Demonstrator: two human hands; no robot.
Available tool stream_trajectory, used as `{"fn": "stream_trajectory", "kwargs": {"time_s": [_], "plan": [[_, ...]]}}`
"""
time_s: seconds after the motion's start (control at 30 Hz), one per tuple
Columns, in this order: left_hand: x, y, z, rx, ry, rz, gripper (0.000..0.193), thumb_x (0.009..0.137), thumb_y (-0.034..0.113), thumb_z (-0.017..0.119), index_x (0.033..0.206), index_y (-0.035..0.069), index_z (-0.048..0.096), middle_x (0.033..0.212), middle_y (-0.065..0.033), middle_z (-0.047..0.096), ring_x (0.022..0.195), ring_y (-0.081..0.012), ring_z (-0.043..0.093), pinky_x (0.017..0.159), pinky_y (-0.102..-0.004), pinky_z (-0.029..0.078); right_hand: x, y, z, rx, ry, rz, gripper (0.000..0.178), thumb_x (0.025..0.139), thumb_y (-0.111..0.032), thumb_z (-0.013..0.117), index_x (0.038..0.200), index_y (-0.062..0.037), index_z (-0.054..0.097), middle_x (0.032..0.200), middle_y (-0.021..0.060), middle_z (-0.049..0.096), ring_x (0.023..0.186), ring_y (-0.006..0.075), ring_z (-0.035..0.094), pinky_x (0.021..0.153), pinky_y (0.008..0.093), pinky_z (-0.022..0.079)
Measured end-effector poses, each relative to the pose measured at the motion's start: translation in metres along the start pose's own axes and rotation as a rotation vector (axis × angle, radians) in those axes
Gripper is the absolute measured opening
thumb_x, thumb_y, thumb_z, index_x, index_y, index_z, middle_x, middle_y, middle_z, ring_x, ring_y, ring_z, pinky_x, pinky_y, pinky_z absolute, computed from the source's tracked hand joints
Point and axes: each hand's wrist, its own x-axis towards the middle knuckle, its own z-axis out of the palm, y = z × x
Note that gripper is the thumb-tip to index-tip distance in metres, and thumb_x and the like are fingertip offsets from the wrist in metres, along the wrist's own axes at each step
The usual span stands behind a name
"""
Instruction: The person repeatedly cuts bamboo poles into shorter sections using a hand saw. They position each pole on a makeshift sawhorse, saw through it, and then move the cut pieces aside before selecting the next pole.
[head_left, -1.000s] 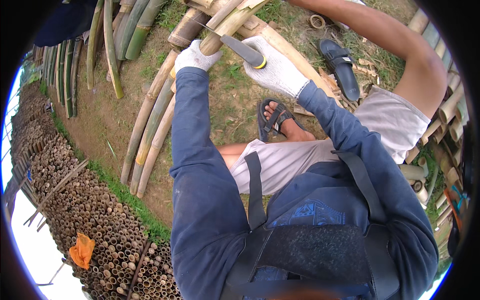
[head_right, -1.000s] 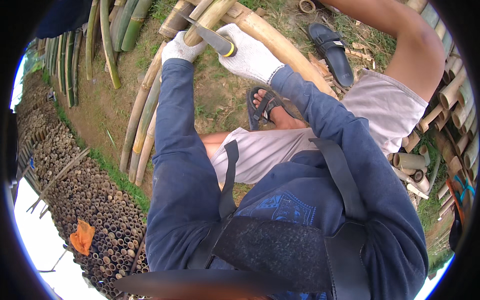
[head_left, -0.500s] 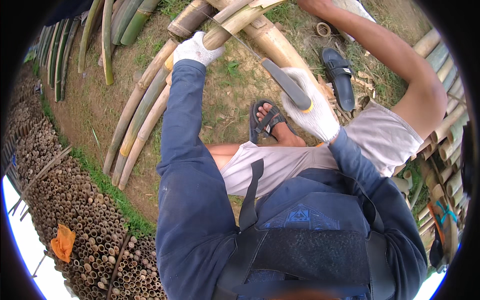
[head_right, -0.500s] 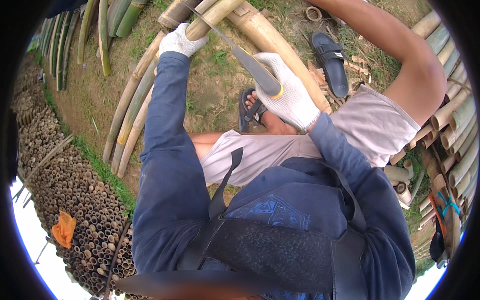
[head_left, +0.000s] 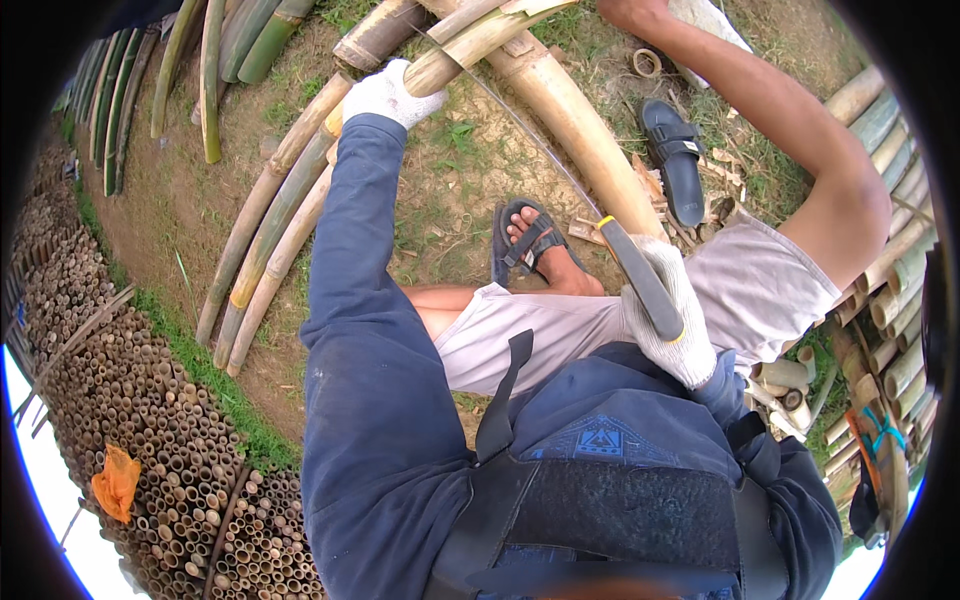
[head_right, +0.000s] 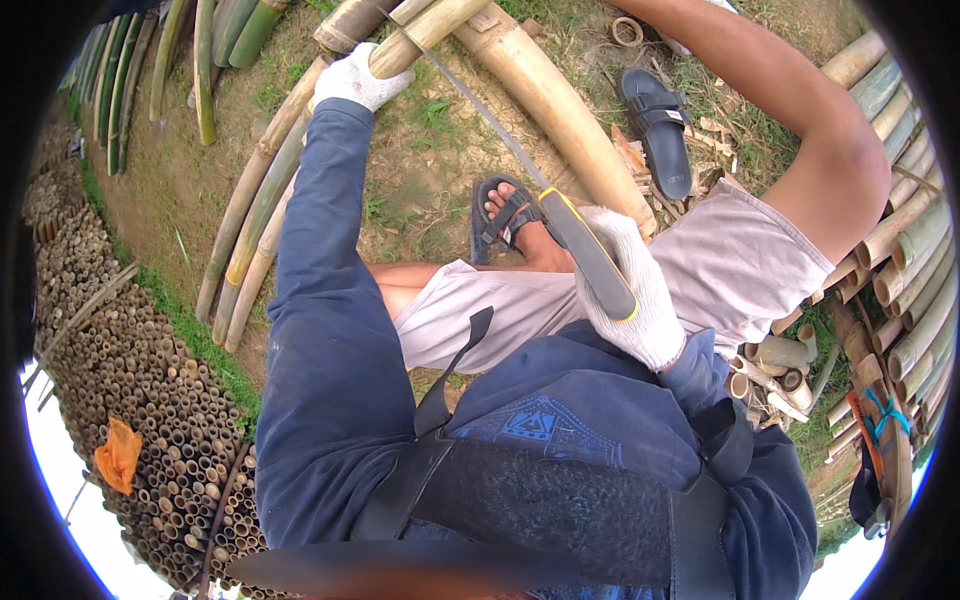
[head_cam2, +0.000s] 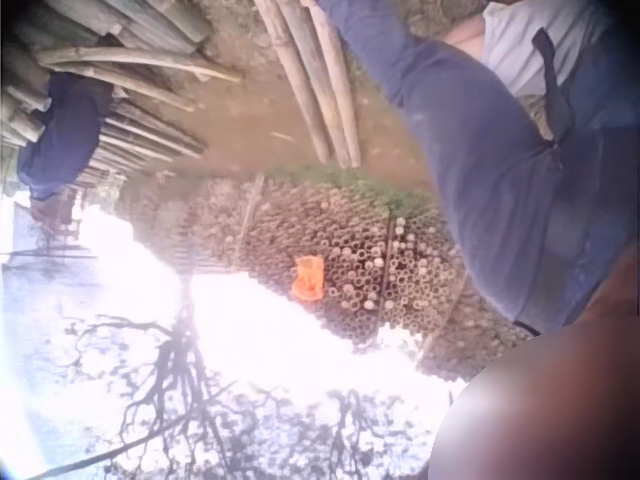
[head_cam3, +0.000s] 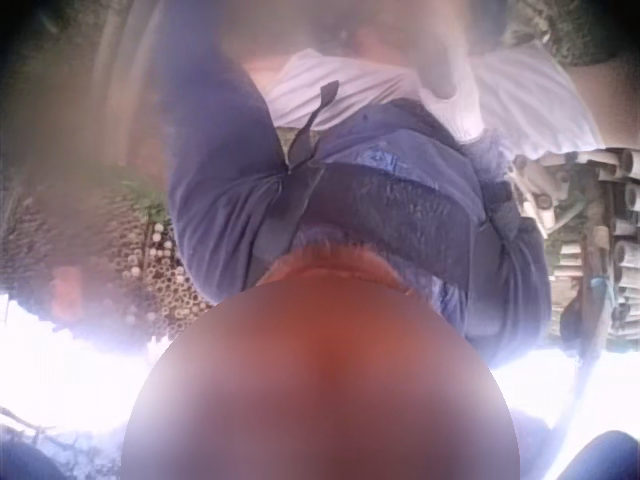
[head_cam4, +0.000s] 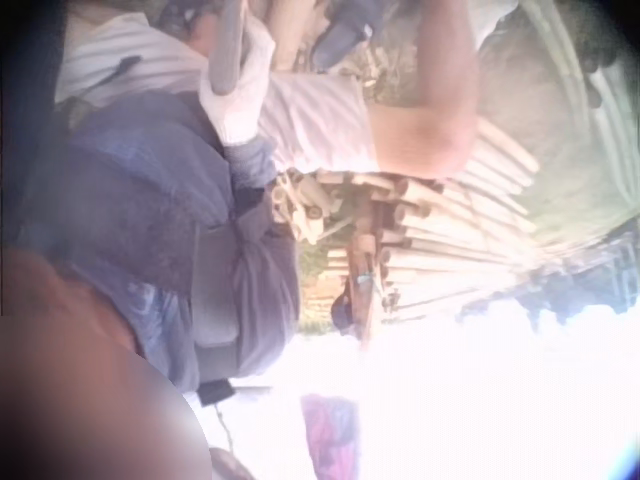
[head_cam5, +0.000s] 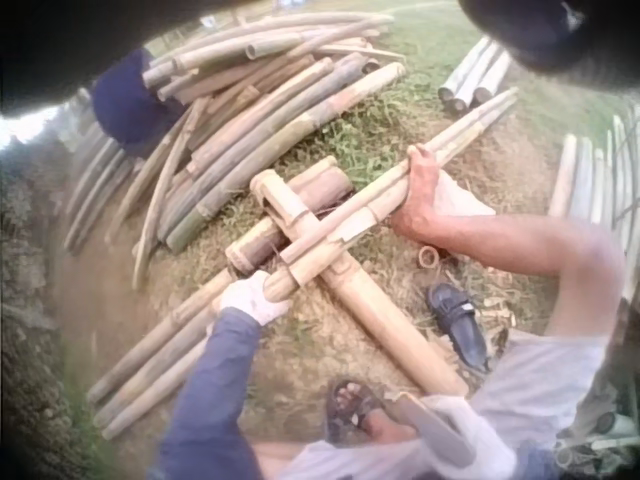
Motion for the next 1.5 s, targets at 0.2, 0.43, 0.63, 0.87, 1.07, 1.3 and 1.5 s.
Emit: {"fn": "stream_trajectory", "kwargs": {"time_s": [0.2,0.43,0.63,0.87,1.07,1.3,1.5], "plan": [[-0.003,0.009,-0.007,0.024,-0.002,-0.051,0.081,0.079,0.073,0.08,0.138,0.017,0.075,0.125,-0.0192,0.081,0.119,-0.0381,0.078,0.106,-0.0474,0.06,0.217,0.051,0.111,0.081,0.162,-0.246,0.05,0.099,-0.022,0.078,0.144,-0.0134,0.057,0.117,0.0165,0.073,0.101,0.0379,0.075,0.091,0.045,0.06],[0.007,-0.006,0.004,0.039,-0.011,0.024,0.089,0.079,0.076,0.081,0.142,0.015,0.071,0.127,-0.0188,0.08,0.119,-0.0383,0.077,0.106,-0.0471,0.059,0.001,0.023,0.01,0.069,0.017,-0.032,0.058,0.094,0.003,0.073,0.149,-0.0016,0.056,0.141,0.0206,0.066,0.13,0.0336,0.069,0.111,0.0399,0.053],[0.002,0.001,0.001,0.012,-0.019,-0.026,0.086,0.079,0.075,0.082,0.139,0.015,0.072,0.126,-0.0209,0.08,0.119,-0.0399,0.077,0.106,-0.0484,0.059,0.052,0.021,0.023,-0.022,0.052,-0.105,0.054,0.096,-0.002,0.074,0.147,-0.0064,0.056,0.138,0.0196,0.066,0.124,0.0366,0.071,0.104,0.0411,0.057],[-0.006,0.009,-0.007,0.025,-0.05,-0.029,0.085,0.079,0.075,0.08,0.139,0.015,0.072,0.126,-0.0209,0.08,0.12,-0.04,0.077,0.107,-0.0482,0.059,0.171,0.068,0.104,0.131,0.071,-0.108,0.057,0.098,-0.025,0.078,0.149,-0.0179,0.056,0.122,0.016,0.074,0.109,0.0356,0.076,0.093,0.0438,0.061],[0.005,-0.008,0.004,-0.013,0.01,0.052,0.087,0.079,0.076,0.08,0.14,0.015,0.071,0.126,-0.0206,0.08,0.118,-0.0402,0.077,0.105,-0.0493,0.059,-0.036,0.031,0.002,-0.073,0.049,-0.067,0.059,0.093,0.0,0.076,0.148,-0.0032,0.057,0.138,0.018,0.068,0.128,0.0347,0.072,0.111,0.0396,0.055],[0.004,0.002,-0.002,0.032,-0.028,-0.01,0.084,0.08,0.074,0.08,0.141,0.017,0.072,0.128,-0.0191,0.08,0.12,-0.0382,0.077,0.106,-0.0479,0.059,0.136,0.048,0.072,0.1,0.016,0.019,0.052,0.096,-0.019,0.078,0.145,-0.0174,0.058,0.127,0.0181,0.071,0.114,0.0415,0.073,0.099,0.046,0.06],[0.005,0.002,-0.005,0.041,-0.06,-0.003,0.089,0.078,0.077,0.08,0.143,0.016,0.069,0.132,-0.0198,0.079,0.123,-0.0392,0.075,0.108,-0.0488,0.057,0.13,0.066,0.091,0.18,0.07,-0.051,0.056,0.096,-0.019,0.08,0.148,-0.0166,0.058,0.127,0.0155,0.074,0.115,0.0362,0.075,0.099,0.0427,0.06]]}}
